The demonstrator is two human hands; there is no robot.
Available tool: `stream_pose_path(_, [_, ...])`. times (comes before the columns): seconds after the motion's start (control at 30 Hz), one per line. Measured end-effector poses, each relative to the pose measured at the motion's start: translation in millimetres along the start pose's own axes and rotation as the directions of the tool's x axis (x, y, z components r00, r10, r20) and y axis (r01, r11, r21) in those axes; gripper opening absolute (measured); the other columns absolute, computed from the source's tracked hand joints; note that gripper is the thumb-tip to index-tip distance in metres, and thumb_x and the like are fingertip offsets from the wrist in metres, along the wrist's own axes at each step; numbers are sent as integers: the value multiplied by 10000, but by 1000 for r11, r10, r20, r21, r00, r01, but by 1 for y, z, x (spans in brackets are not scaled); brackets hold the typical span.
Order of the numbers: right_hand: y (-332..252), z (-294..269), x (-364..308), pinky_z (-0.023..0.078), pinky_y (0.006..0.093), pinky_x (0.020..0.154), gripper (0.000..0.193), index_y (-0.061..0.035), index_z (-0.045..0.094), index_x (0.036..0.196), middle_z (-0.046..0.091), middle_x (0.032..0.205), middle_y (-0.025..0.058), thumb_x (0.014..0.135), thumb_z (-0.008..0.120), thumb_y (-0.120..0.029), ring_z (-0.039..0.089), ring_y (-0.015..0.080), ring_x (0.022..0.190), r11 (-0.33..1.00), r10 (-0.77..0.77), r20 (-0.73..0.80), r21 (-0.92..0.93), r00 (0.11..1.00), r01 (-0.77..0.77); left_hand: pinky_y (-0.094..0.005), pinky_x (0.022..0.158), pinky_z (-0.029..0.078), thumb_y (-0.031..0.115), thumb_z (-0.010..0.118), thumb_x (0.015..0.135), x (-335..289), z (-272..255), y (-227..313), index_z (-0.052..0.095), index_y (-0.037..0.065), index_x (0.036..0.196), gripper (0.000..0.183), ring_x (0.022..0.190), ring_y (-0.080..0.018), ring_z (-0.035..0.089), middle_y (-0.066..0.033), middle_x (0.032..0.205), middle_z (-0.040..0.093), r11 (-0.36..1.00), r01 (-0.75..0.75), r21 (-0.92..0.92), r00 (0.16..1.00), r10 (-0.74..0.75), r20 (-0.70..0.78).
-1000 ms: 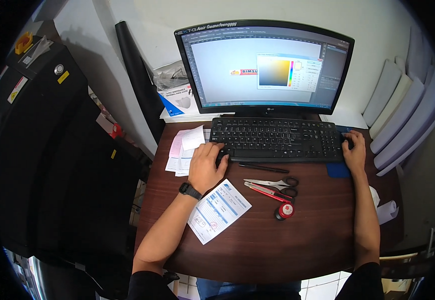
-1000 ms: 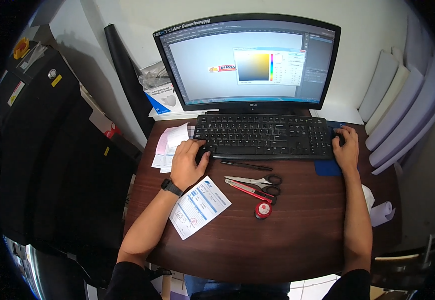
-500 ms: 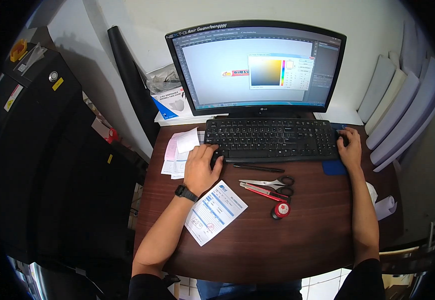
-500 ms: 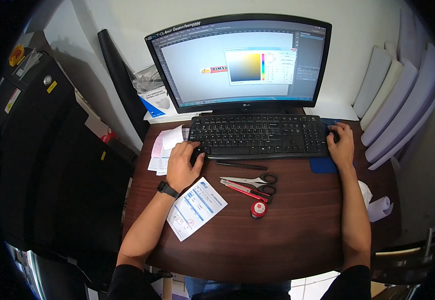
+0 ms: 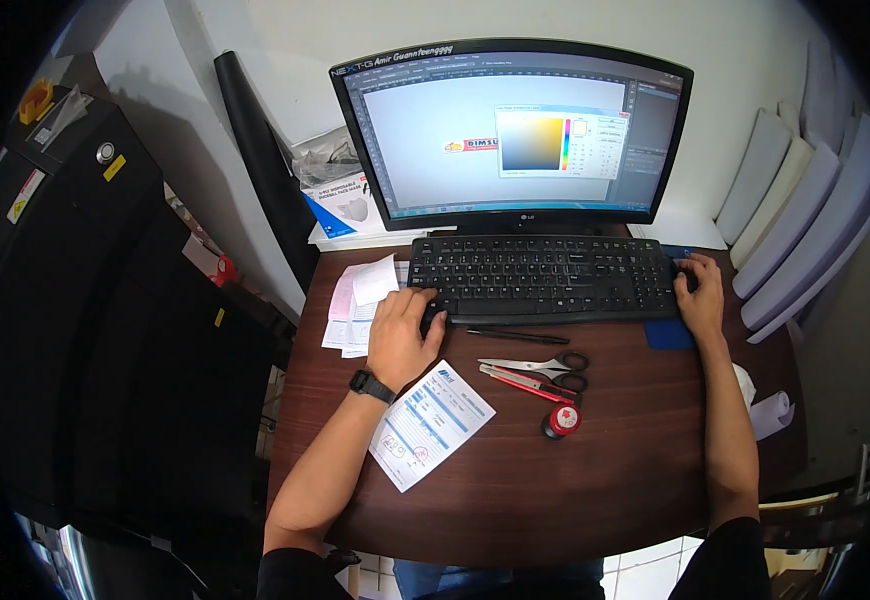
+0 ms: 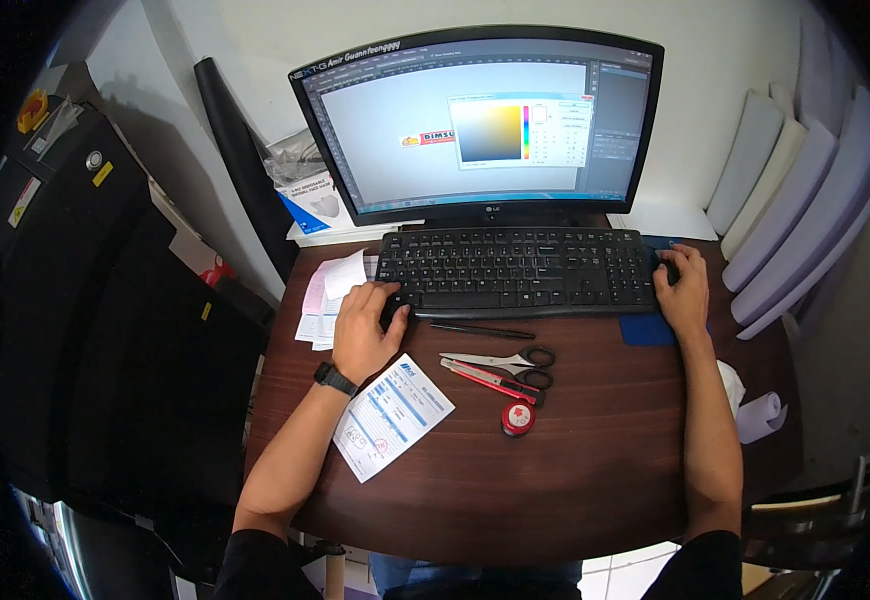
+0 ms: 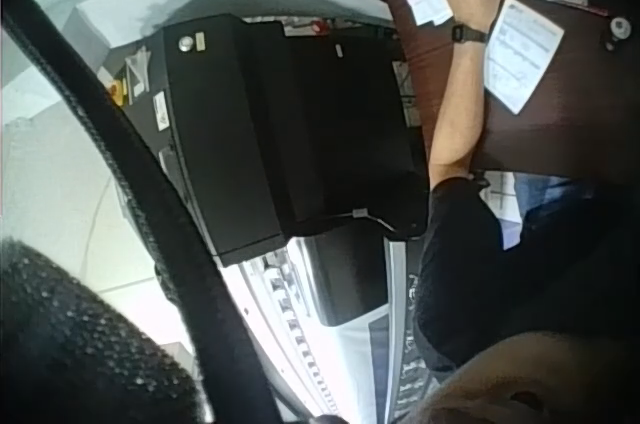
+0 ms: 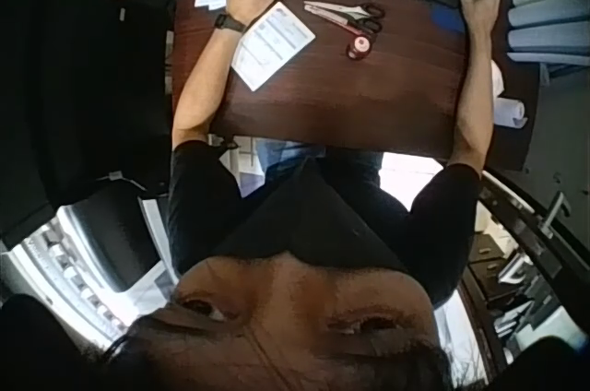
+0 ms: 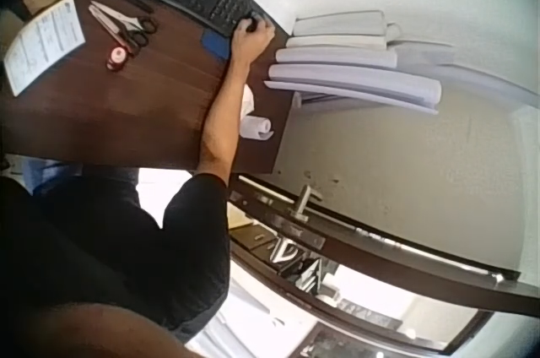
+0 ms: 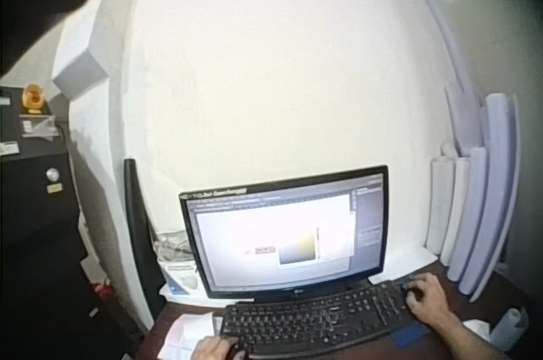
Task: Design graphics for a dimsum food banner on a computer and hand over printed order receipts to a customer.
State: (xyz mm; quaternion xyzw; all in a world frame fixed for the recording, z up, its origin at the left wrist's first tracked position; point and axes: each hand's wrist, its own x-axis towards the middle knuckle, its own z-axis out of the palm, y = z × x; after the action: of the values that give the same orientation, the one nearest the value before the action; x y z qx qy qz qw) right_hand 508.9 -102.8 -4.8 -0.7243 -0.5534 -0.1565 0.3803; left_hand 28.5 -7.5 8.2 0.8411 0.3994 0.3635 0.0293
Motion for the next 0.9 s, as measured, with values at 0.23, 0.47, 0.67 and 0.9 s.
stream_pose_path(0.23, [2,3,0,487,424,1026,257,-20,740,1094,653,1244,171,876,668,-134,610,351,1185,1000,-6,-1,4,1000,6,-431,905,496,129,742,876,0,2,-3,688,6,1150,306,1013,-354,618,-153,1072,672,1000,-20,2,1000,20,-17])
stream_pose_path(0.47, [3,3,-1,484,426,1033,258,-21,741,1096,654,1247,175,878,671,-139,609,357,1188,1000,3,1,-4,1000,-3,-432,904,495,128,744,874,0,1,-1,687,7,1149,306,1012,-356,618,-155,1065,673,1000,-12,-1,1000,12,-8])
stream_pose_path(0.67, [-1,1,0,485,428,1032,256,-19,741,1095,653,1246,180,878,670,-134,608,358,1188,1000,5,8,1,1000,-5,-432,912,495,136,745,878,-1,0,-1,687,6,1147,304,1021,-356,618,-155,1069,673,1000,-14,1,1000,14,-15])
stream_pose_path(0.9, [0,1,-1,483,430,1035,256,-25,740,1096,654,1243,176,874,675,-134,608,358,1189,1000,15,-3,-22,1000,-15,-431,916,489,142,735,888,0,0,0,686,7,1154,303,1026,-350,611,-149,1075,668,1000,-15,8,1000,15,-3])
